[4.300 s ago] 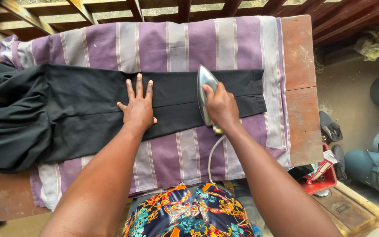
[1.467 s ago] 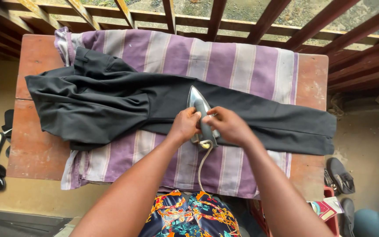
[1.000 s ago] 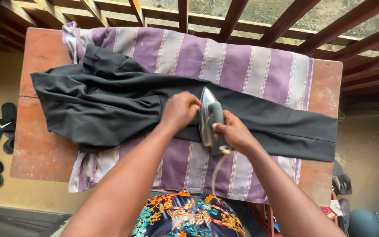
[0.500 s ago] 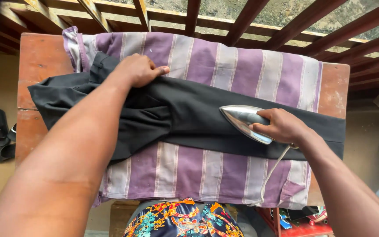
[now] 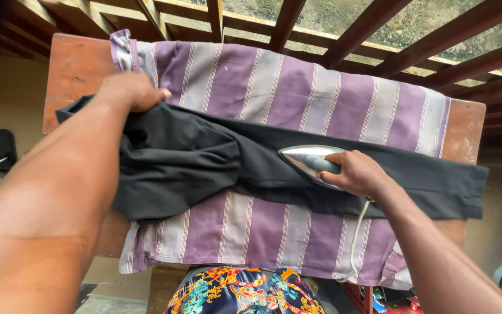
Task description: Iron a pair of dark trousers using an electric iron on an improvised ironing surface.
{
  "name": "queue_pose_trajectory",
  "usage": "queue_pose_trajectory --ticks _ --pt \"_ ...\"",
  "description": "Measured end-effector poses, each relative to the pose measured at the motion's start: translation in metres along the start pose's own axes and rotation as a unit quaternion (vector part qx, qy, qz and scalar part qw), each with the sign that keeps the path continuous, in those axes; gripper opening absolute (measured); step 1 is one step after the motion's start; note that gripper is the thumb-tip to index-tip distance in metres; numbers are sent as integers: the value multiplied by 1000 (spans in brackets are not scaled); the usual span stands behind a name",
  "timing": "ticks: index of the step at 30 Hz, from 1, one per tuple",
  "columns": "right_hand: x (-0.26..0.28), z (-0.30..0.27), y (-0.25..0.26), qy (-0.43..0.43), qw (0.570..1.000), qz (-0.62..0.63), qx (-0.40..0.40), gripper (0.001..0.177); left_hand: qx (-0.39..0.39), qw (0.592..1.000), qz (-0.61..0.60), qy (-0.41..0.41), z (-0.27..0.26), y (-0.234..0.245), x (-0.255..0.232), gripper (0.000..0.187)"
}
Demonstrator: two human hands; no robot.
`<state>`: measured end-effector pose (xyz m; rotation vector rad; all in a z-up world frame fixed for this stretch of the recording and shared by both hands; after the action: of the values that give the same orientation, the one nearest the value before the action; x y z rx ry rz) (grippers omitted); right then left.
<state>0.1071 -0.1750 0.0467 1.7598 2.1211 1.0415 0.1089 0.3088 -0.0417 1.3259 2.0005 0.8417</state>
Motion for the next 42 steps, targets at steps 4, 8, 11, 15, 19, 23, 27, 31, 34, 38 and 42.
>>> queue_pose_trajectory --ticks 4,8,11,15,19,23,27,31,34,38,42 --pt "15 10 -4 54 996 4 -76 43 -187 982 36 -13 -8 8 -35 48" --pt "15 13 -4 31 998 -12 -53 44 -259 930 -43 -257 -36 -1 -132 20" --pt "2 10 2 10 998 -14 -53 45 -241 924 -71 -289 -29 -20 -163 20" --pt "-27 2 12 -25 994 -27 -106 46 -155 963 -48 -213 -9 -53 -159 15" --pt "-30 0 14 -64 997 -2 -46 47 -259 949 -54 -171 -14 -39 -154 19" --pt "-22 26 8 16 996 -25 -85 49 -192 962 -80 -179 -14 -30 -135 28" --pt "32 39 11 69 996 -21 -50 47 -119 977 -93 -152 -16 -31 -92 25" --pt "77 67 10 63 993 5 -100 45 -142 973 -117 -141 -32 -17 -67 21" --pt "117 80 10 99 991 0 -88 45 -127 958 -178 -184 -43 -12 -62 29" --pt "161 95 6 139 982 -23 -125 44 -170 962 -110 -182 -36 -17 -56 26" --pt "200 102 7 163 980 -14 -109 43 -213 969 -76 -103 -27 -18 -51 32"
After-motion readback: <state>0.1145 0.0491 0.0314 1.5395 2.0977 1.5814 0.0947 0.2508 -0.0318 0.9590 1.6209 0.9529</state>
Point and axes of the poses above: each hand's wrist, its own z-axis towards the middle knuckle, its own y-axis out of the back of the hand, x = y × z, the point moved 6 cm from there along z, towards the middle knuckle, and after that the axes turned 5 degrees about x, right-handed, at the moved point
